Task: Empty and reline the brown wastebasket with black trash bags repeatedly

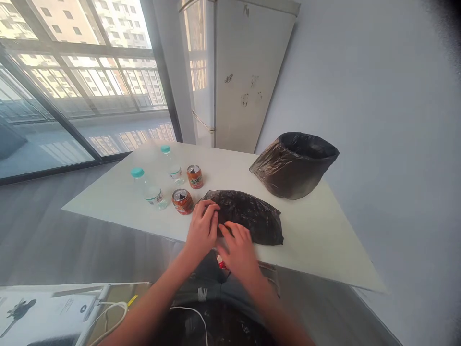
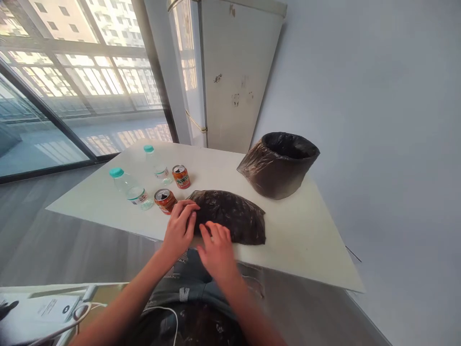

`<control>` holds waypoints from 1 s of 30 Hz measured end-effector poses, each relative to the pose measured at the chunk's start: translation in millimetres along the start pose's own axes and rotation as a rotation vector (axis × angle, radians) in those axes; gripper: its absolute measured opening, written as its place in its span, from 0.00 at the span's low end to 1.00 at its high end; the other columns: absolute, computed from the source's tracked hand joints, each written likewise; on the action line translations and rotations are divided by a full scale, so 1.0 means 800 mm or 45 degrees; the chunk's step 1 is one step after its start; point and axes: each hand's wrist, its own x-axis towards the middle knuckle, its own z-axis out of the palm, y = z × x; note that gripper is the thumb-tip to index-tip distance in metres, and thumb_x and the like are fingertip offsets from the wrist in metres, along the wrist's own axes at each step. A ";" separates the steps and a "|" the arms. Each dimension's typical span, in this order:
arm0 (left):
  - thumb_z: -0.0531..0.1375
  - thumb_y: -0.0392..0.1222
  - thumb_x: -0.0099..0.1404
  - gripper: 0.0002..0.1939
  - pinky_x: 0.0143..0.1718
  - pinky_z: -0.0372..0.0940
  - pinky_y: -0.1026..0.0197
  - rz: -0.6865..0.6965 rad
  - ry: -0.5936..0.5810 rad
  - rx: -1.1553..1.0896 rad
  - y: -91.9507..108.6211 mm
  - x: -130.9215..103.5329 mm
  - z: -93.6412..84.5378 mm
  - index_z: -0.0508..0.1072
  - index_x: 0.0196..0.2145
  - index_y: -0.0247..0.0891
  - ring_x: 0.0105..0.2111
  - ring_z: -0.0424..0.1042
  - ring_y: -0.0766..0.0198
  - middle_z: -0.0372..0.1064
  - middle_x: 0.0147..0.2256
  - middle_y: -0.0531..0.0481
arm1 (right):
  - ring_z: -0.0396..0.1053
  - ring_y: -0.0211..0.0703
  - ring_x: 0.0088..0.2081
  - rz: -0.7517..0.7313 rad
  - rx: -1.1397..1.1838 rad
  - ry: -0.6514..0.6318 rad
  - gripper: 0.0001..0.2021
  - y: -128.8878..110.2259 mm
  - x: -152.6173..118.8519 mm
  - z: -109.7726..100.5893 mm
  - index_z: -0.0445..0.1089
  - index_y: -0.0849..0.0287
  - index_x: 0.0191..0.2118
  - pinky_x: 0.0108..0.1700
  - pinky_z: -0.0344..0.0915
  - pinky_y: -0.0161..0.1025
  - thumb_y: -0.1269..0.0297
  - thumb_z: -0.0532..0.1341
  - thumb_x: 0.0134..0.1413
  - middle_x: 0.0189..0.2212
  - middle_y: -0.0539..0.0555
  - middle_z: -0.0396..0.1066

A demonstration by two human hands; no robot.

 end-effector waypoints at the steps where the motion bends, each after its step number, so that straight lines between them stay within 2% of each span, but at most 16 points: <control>1: 0.49 0.36 0.78 0.12 0.57 0.66 0.49 -0.010 0.020 -0.028 0.000 -0.004 -0.004 0.71 0.48 0.40 0.52 0.69 0.54 0.67 0.50 0.42 | 0.68 0.63 0.60 0.010 -0.007 -0.061 0.25 -0.008 0.001 0.016 0.68 0.56 0.65 0.61 0.66 0.61 0.61 0.65 0.64 0.60 0.65 0.71; 4: 0.49 0.35 0.78 0.11 0.55 0.67 0.50 -0.027 0.014 -0.047 -0.003 -0.013 -0.013 0.71 0.45 0.40 0.51 0.69 0.55 0.66 0.48 0.42 | 0.62 0.69 0.67 0.022 -0.018 -0.154 0.34 -0.021 0.010 0.047 0.61 0.56 0.70 0.69 0.54 0.76 0.55 0.67 0.61 0.65 0.65 0.67; 6: 0.50 0.35 0.77 0.10 0.55 0.67 0.50 -0.052 -0.015 -0.039 -0.006 -0.017 -0.018 0.71 0.45 0.40 0.50 0.69 0.55 0.66 0.48 0.43 | 0.62 0.69 0.67 -0.046 0.011 -0.209 0.32 -0.020 0.012 0.052 0.62 0.53 0.69 0.70 0.47 0.82 0.56 0.66 0.62 0.64 0.64 0.68; 7: 0.50 0.34 0.77 0.10 0.55 0.67 0.51 -0.068 -0.025 -0.038 -0.008 -0.019 -0.020 0.71 0.44 0.40 0.50 0.69 0.56 0.66 0.48 0.43 | 0.64 0.67 0.66 -0.098 0.036 -0.227 0.29 -0.017 0.011 0.050 0.64 0.52 0.68 0.69 0.47 0.83 0.58 0.66 0.63 0.63 0.63 0.70; 11: 0.48 0.29 0.74 0.14 0.54 0.68 0.52 -0.083 -0.044 -0.050 -0.014 -0.029 -0.030 0.71 0.44 0.41 0.51 0.70 0.57 0.67 0.48 0.44 | 0.73 0.58 0.59 -0.303 0.155 -0.218 0.18 0.007 -0.013 0.032 0.73 0.48 0.59 0.73 0.51 0.75 0.66 0.62 0.66 0.55 0.57 0.77; 15: 0.47 0.21 0.64 0.23 0.58 0.67 0.51 0.006 -0.094 -0.067 -0.030 -0.030 -0.041 0.72 0.47 0.42 0.55 0.70 0.56 0.69 0.51 0.44 | 0.77 0.48 0.54 -0.348 0.308 -0.062 0.20 0.041 -0.053 0.009 0.75 0.48 0.58 0.76 0.46 0.69 0.74 0.58 0.67 0.49 0.51 0.81; 17: 0.46 0.20 0.60 0.29 0.62 0.65 0.48 0.088 -0.224 -0.088 -0.040 -0.024 -0.045 0.73 0.49 0.43 0.58 0.69 0.56 0.70 0.55 0.45 | 0.79 0.46 0.52 -0.201 0.480 0.049 0.20 0.055 -0.070 -0.007 0.75 0.48 0.57 0.75 0.49 0.68 0.74 0.55 0.68 0.48 0.50 0.82; 20: 0.46 0.22 0.60 0.35 0.69 0.59 0.43 0.113 -0.489 -0.237 -0.051 -0.011 -0.048 0.71 0.59 0.45 0.66 0.64 0.55 0.67 0.64 0.46 | 0.79 0.50 0.52 0.355 0.723 0.218 0.14 0.065 -0.082 -0.035 0.77 0.52 0.54 0.64 0.69 0.60 0.65 0.55 0.72 0.48 0.56 0.81; 22: 0.47 0.27 0.67 0.33 0.72 0.55 0.41 0.036 -0.637 -0.379 -0.053 -0.002 -0.044 0.66 0.66 0.45 0.70 0.61 0.53 0.63 0.68 0.45 | 0.79 0.52 0.48 0.745 0.851 0.367 0.15 0.068 -0.079 -0.052 0.77 0.55 0.51 0.52 0.77 0.51 0.56 0.56 0.72 0.46 0.58 0.81; 24: 0.49 0.38 0.74 0.28 0.72 0.56 0.41 -0.009 -0.779 -0.508 -0.050 0.005 -0.033 0.61 0.70 0.44 0.70 0.60 0.49 0.62 0.69 0.42 | 0.79 0.50 0.44 0.992 0.996 0.517 0.18 0.072 -0.068 -0.067 0.77 0.57 0.50 0.46 0.77 0.45 0.50 0.56 0.71 0.43 0.58 0.81; 25: 0.52 0.45 0.76 0.29 0.71 0.57 0.41 0.005 -0.846 -0.549 -0.048 0.008 -0.024 0.59 0.71 0.43 0.70 0.61 0.47 0.62 0.70 0.39 | 0.78 0.49 0.43 1.064 1.070 0.568 0.19 0.075 -0.062 -0.072 0.76 0.58 0.50 0.46 0.76 0.44 0.49 0.57 0.71 0.44 0.57 0.81; 27: 0.64 0.57 0.69 0.41 0.70 0.58 0.40 0.098 -0.930 -0.557 -0.040 0.011 0.000 0.56 0.73 0.41 0.69 0.62 0.41 0.60 0.70 0.34 | 0.77 0.48 0.46 1.142 1.184 0.637 0.21 0.083 -0.050 -0.080 0.76 0.58 0.51 0.49 0.75 0.43 0.47 0.58 0.69 0.46 0.57 0.80; 29: 0.75 0.59 0.54 0.57 0.70 0.58 0.39 0.182 -0.909 -0.481 -0.030 0.013 0.029 0.55 0.73 0.40 0.69 0.62 0.38 0.58 0.70 0.31 | 0.77 0.49 0.47 1.164 1.236 0.668 0.22 0.094 -0.041 -0.084 0.77 0.57 0.53 0.49 0.74 0.43 0.45 0.60 0.67 0.47 0.57 0.80; 30: 0.77 0.57 0.50 0.58 0.69 0.60 0.40 0.185 -0.851 -0.449 -0.024 0.014 0.044 0.57 0.72 0.40 0.68 0.63 0.38 0.60 0.69 0.30 | 0.77 0.49 0.46 1.165 1.242 0.666 0.23 0.099 -0.037 -0.084 0.77 0.57 0.53 0.49 0.74 0.43 0.45 0.60 0.66 0.47 0.57 0.81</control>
